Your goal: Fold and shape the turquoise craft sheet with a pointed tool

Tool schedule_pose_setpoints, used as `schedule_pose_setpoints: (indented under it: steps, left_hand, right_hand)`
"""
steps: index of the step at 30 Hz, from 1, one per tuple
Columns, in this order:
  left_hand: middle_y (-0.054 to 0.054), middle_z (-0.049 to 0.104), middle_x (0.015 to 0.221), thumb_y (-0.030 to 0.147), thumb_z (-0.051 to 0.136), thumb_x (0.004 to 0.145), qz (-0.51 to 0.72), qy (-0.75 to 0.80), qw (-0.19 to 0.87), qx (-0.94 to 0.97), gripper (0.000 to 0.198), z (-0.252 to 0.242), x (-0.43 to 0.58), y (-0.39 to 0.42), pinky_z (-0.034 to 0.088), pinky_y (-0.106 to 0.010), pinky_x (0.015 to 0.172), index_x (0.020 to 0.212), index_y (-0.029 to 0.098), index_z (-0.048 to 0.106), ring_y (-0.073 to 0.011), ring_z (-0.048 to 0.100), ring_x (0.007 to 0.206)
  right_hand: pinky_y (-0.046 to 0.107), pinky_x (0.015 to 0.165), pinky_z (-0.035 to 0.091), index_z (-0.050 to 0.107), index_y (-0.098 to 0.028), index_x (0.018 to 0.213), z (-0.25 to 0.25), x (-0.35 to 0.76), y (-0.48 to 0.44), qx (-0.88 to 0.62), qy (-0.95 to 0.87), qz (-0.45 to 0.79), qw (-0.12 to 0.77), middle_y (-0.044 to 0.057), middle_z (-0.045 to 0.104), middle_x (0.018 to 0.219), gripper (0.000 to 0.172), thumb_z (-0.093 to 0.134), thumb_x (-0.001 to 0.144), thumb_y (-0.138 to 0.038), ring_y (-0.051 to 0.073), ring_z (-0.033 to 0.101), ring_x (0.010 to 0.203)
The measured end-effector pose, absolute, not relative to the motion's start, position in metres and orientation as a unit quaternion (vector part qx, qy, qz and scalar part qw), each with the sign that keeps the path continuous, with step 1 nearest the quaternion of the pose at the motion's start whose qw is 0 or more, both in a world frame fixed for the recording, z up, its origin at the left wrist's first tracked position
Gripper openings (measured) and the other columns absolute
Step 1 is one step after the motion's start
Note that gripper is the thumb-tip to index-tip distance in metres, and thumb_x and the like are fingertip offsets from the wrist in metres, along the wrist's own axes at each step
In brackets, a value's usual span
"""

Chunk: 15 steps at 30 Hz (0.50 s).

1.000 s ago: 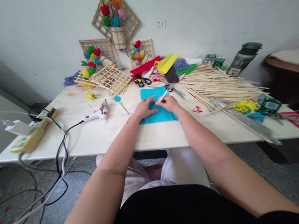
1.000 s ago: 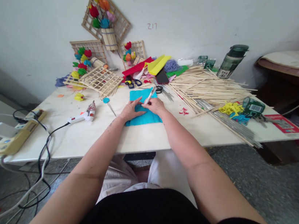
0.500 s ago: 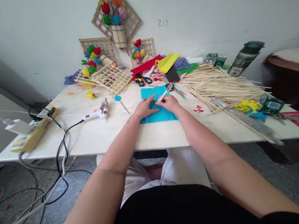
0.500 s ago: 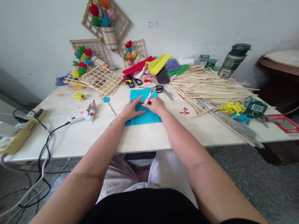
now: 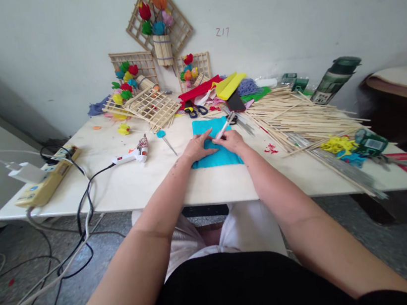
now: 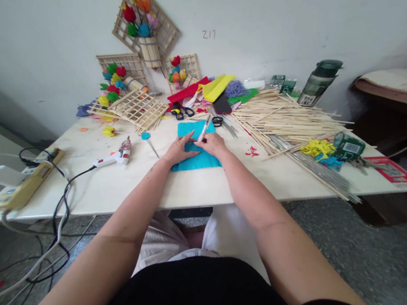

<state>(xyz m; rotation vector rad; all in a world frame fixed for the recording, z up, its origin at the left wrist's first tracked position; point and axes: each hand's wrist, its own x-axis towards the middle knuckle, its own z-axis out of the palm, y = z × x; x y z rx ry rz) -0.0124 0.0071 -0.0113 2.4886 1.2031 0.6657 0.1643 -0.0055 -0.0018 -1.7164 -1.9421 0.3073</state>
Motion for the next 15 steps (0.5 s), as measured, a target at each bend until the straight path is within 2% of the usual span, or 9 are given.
schedule_pose_setpoints:
  steps: [7,15]
  left_hand:
    - [-0.002,0.060,0.121,0.045,0.065,0.070,0.225,0.425,0.143,0.865,0.086,-0.0109,-0.0122,0.0069,0.037,-0.034,0.098,0.142,0.020,0.027,-0.0244,0.045,0.115]
    - [-0.002,0.060,0.122,0.046,0.065,0.069,0.221,0.429,0.146,0.864,0.087,-0.0093,-0.0123,0.0061,0.036,-0.035,0.099,0.143,0.021,0.026,-0.0249,0.044,0.115]
  right_hand:
    - [0.026,0.070,0.046,0.071,-0.023,0.092,-0.0054,0.1640,-0.0047,-0.627,-0.707,0.136,0.298,0.002,0.071,0.086,0.029,0.062,0.073,-0.044,0.018,0.064,0.084]
    - [0.027,0.073,0.046,0.071,-0.025,0.093,-0.0079,0.1633,-0.0028,-0.629,-0.711,0.120,0.292,0.002,0.072,0.088,0.030,0.062,0.072,-0.045,0.020,0.065,0.087]
